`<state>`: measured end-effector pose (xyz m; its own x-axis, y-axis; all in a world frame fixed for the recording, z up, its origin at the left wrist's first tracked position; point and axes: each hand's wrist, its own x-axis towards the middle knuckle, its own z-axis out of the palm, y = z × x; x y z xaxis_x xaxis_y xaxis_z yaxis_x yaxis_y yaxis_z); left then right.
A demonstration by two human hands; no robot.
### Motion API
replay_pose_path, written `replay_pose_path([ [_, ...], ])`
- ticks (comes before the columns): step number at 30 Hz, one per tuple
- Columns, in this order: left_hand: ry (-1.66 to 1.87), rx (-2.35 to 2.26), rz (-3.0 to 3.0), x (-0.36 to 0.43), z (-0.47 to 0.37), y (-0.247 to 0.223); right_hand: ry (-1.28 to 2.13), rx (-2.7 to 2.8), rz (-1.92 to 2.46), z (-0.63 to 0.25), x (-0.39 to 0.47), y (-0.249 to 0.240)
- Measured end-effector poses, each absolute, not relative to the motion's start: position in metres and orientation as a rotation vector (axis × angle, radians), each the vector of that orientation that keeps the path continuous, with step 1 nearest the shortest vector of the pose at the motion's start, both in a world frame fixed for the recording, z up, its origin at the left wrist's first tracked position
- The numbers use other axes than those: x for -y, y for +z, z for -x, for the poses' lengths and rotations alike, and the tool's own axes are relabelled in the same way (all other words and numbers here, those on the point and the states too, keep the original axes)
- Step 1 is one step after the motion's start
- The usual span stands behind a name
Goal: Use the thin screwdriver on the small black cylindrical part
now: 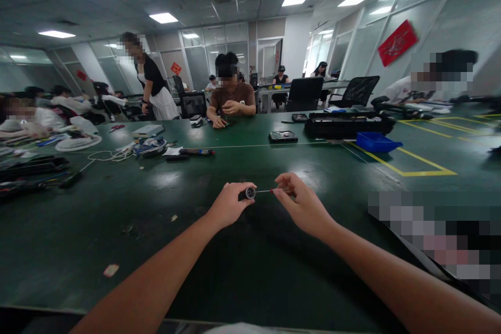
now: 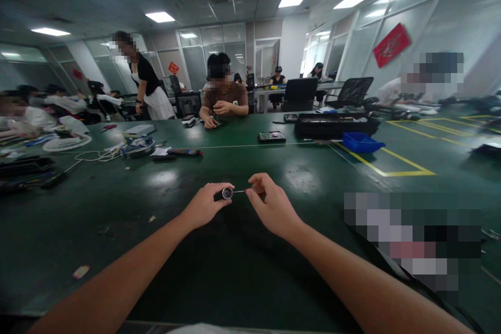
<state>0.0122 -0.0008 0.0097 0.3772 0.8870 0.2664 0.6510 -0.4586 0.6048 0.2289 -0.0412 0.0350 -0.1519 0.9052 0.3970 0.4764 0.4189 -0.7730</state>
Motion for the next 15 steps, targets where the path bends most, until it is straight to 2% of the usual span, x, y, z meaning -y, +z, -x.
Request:
replay_pose_path([
  [4, 0.789, -1.316, -2.272, 0.002, -0.014, 0.01, 0.759, 1.604, 1.191, -0.227, 0.036, 0.035],
  [9, 0.823, -1.368, -2.346, 0.003, -0.016, 0.014, 1.198, 1.033, 1.036, -0.229, 0.02, 0.025],
  [15, 0.723, -1.398, -2.305, 0.002, -0.014, 0.013, 1.057, 1.173, 1.068, -0.231, 0.017, 0.019],
])
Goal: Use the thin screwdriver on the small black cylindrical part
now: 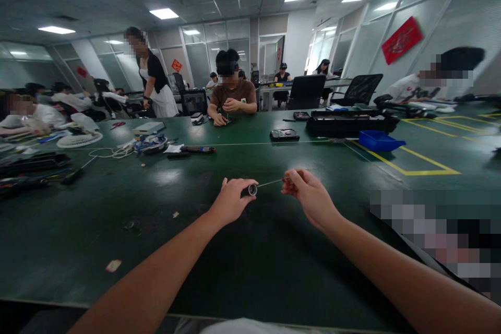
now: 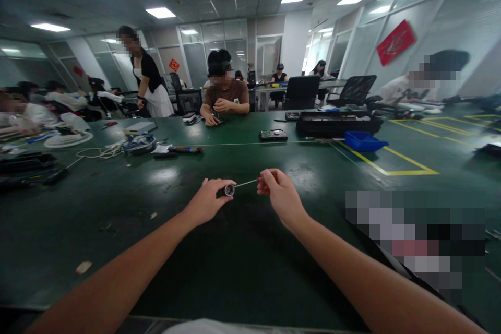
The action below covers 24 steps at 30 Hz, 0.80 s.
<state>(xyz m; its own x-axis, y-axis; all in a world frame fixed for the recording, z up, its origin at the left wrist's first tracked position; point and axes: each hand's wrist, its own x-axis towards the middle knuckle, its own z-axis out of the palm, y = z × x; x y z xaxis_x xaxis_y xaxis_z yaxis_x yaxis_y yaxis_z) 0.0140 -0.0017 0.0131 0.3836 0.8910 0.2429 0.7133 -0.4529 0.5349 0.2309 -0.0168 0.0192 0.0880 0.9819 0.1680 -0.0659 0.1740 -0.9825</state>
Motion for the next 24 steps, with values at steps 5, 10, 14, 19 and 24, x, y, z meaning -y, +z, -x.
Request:
replay_pose_path([
  [5, 0.724, -1.369, -2.288, 0.004, -0.016, 0.014, 0.866, 1.461, 1.136, -0.229, 0.025, 0.025],
  [10, 0.73, -1.391, -2.259, 0.004, -0.017, 0.014, 0.778, 1.555, 1.163, -0.23, 0.03, 0.029],
  [14, 0.727, -1.399, -2.272, 0.004, -0.016, 0.015, 0.72, 1.576, 1.137, -0.229, 0.032, 0.028],
  [19, 0.721, -1.386, -2.275, 0.005, -0.016, 0.015, 0.615, 1.657, 1.166, -0.228, 0.037, 0.03],
  [24, 0.716, -1.375, -2.292, 0.005, -0.016, 0.014, 0.521, 1.697, 1.215, -0.227, 0.041, 0.035],
])
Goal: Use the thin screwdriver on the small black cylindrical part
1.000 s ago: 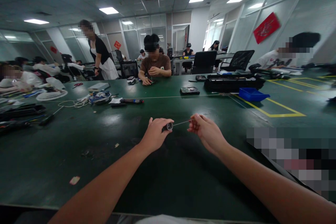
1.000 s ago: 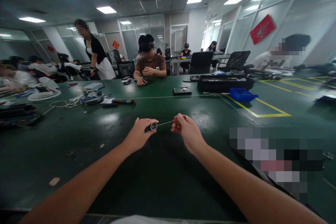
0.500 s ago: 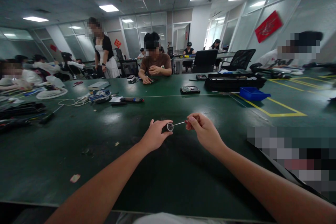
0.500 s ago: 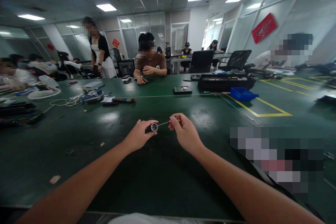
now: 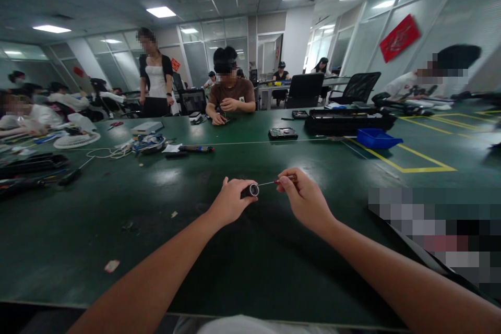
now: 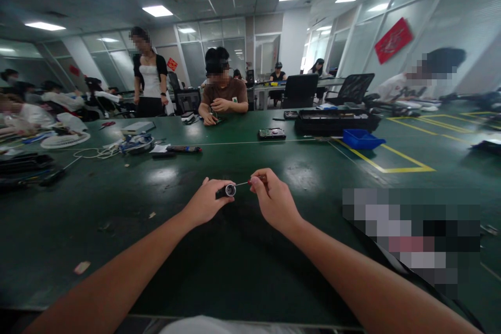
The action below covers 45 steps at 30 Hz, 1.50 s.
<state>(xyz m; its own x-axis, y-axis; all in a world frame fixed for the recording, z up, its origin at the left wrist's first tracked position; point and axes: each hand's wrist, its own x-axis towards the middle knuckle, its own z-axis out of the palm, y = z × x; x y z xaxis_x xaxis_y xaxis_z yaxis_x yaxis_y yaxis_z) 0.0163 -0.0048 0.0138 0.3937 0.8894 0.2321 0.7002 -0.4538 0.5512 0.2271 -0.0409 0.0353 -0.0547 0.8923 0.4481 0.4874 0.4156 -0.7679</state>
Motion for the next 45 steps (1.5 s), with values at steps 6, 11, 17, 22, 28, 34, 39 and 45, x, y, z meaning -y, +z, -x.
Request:
replay_pose_path([
  [6, 0.708, -1.37, -2.312, 0.0042, -0.0158, 0.012, 0.427, 1.748, 1.23, -0.2265, 0.0424, 0.0356],
  [11, 0.746, -1.403, -2.31, 0.0044, -0.0145, 0.0141, 0.408, 1.773, 1.26, -0.2265, 0.0446, 0.0387],
  [17, 0.724, -1.41, -2.312, 0.0046, -0.0147, 0.0133, 0.515, 1.769, 1.228, -0.2265, 0.0432, 0.0377],
  [22, 0.703, -1.414, -2.304, 0.0038, -0.0156, 0.0122, 0.643, 1.71, 1.162, -0.2269, 0.0405, 0.0335],
  [28, 0.732, -1.396, -2.267, 0.0046, -0.0156, 0.0126, 0.57, 1.687, 1.206, -0.228, 0.0408, 0.035],
  [34, 0.737, -1.391, -2.278, 0.0051, -0.0142, 0.0134, 0.546, 1.726, 1.218, -0.229, 0.0432, 0.0376],
  [39, 0.739, -1.392, -2.274, 0.0046, -0.0146, 0.0131, 0.599, 1.695, 1.172, -0.2289, 0.0423, 0.0363],
  [45, 0.725, -1.397, -2.273, 0.0057, -0.0156, 0.0157, 0.594, 1.692, 1.177, -0.2289, 0.0401, 0.0345],
])
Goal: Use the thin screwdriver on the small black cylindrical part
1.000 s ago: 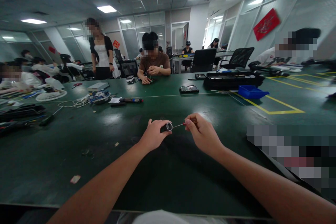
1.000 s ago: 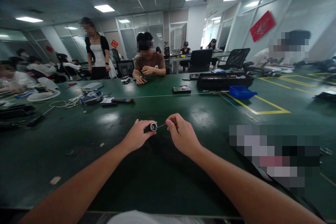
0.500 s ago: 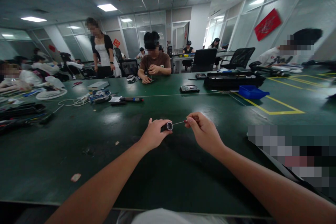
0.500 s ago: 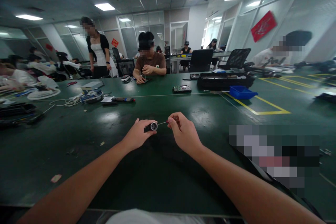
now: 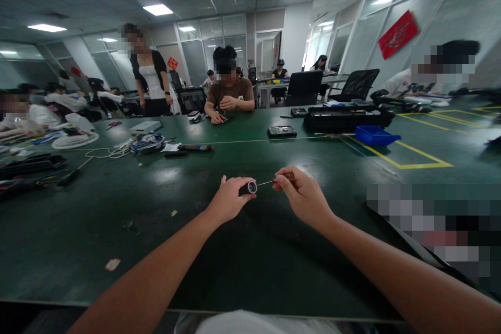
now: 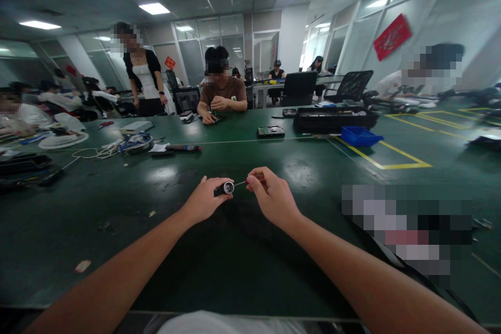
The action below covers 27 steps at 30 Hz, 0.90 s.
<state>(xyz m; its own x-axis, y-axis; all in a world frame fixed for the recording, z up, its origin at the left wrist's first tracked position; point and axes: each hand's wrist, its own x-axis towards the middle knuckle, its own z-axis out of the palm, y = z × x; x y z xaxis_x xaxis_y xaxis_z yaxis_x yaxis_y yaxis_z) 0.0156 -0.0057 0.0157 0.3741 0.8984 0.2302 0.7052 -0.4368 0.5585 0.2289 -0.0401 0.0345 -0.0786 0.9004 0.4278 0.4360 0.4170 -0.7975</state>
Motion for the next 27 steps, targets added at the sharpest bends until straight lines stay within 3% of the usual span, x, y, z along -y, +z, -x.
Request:
replay_pose_path([
  [16, 0.762, -1.339, -2.274, 0.0057, -0.0151, 0.0161, 0.572, 1.613, 1.279, -0.2286, 0.0413, 0.0395],
  [23, 0.782, -1.295, -2.3, 0.0075, -0.0152, 0.0164, 0.348, 1.663, 1.444, -0.2324, 0.0391, 0.0382],
  [27, 0.811, -1.282, -2.287, 0.0054, -0.0145, 0.0147, 0.399, 1.742, 1.286, -0.2315, 0.0409, 0.0367],
])
